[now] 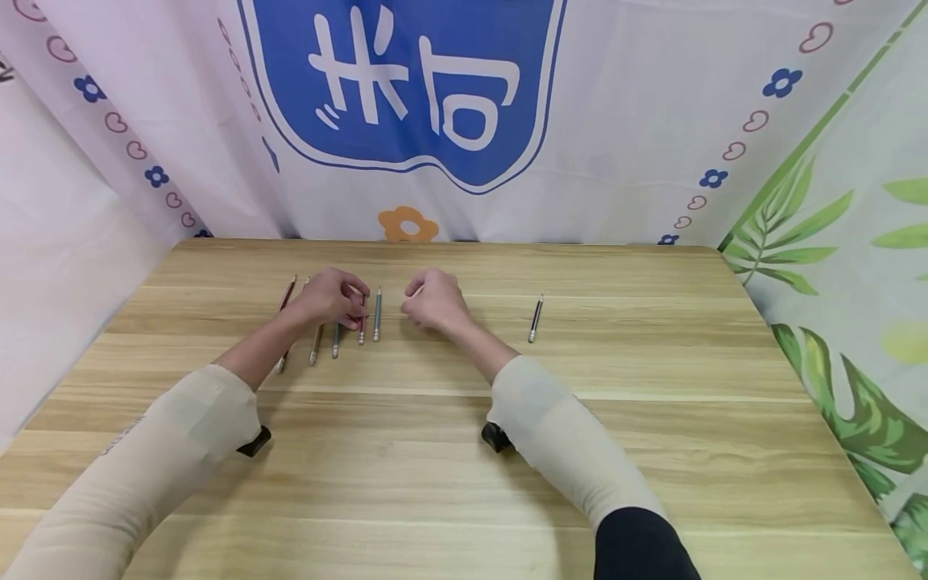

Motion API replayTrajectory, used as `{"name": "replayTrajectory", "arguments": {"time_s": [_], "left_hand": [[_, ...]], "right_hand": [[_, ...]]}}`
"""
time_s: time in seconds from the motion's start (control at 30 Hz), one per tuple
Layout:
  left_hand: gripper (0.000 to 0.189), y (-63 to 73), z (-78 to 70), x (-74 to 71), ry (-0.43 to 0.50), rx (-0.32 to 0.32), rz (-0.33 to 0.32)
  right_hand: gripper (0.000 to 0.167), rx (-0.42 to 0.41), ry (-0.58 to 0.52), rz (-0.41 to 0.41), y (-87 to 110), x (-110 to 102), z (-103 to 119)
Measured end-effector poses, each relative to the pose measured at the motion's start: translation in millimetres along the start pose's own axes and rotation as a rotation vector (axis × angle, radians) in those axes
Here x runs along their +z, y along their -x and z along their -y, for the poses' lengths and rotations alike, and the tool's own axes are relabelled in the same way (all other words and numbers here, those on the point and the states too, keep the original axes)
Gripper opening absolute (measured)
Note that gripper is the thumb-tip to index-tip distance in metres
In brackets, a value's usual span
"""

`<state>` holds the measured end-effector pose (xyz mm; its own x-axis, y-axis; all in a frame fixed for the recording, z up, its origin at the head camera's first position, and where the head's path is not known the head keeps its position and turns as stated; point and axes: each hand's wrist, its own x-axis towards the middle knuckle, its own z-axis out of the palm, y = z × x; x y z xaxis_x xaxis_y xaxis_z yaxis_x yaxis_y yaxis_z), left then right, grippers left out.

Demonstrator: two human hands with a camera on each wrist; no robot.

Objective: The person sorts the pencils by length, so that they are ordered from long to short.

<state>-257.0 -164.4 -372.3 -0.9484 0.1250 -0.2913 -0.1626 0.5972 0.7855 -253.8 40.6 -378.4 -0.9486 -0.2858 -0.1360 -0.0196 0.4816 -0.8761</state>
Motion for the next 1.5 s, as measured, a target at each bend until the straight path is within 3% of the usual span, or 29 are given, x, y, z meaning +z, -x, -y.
{"name": "replayTrajectory", "arguments": {"time_s": [0.4, 0.77, 1.1, 1.5], "left_hand": [[0.041, 2.1, -0.2, -2.0, 0.004, 0.011, 0.022], [0.039, 3.8, -5.2, -2.0, -0.026, 0.053, -0.027], [0.034, 4.3, -17.3, 9.7, -0.056, 0.164, -0.032], [0.034, 2.1, -26.4, 23.8, -0.045, 0.202, -0.015]], "right_hand": [[0.026, -0.035, -0.01, 0.021, 10.8, -21, -17], [0.029, -0.005, -0.016, 0.01, 21.8, -40, -27], [0.028, 0.003, 0.025, -0.055, 30.7, -59, -38], [0.03, -0.048, 0.12, -0.097, 38.5, -80, -52]]}}
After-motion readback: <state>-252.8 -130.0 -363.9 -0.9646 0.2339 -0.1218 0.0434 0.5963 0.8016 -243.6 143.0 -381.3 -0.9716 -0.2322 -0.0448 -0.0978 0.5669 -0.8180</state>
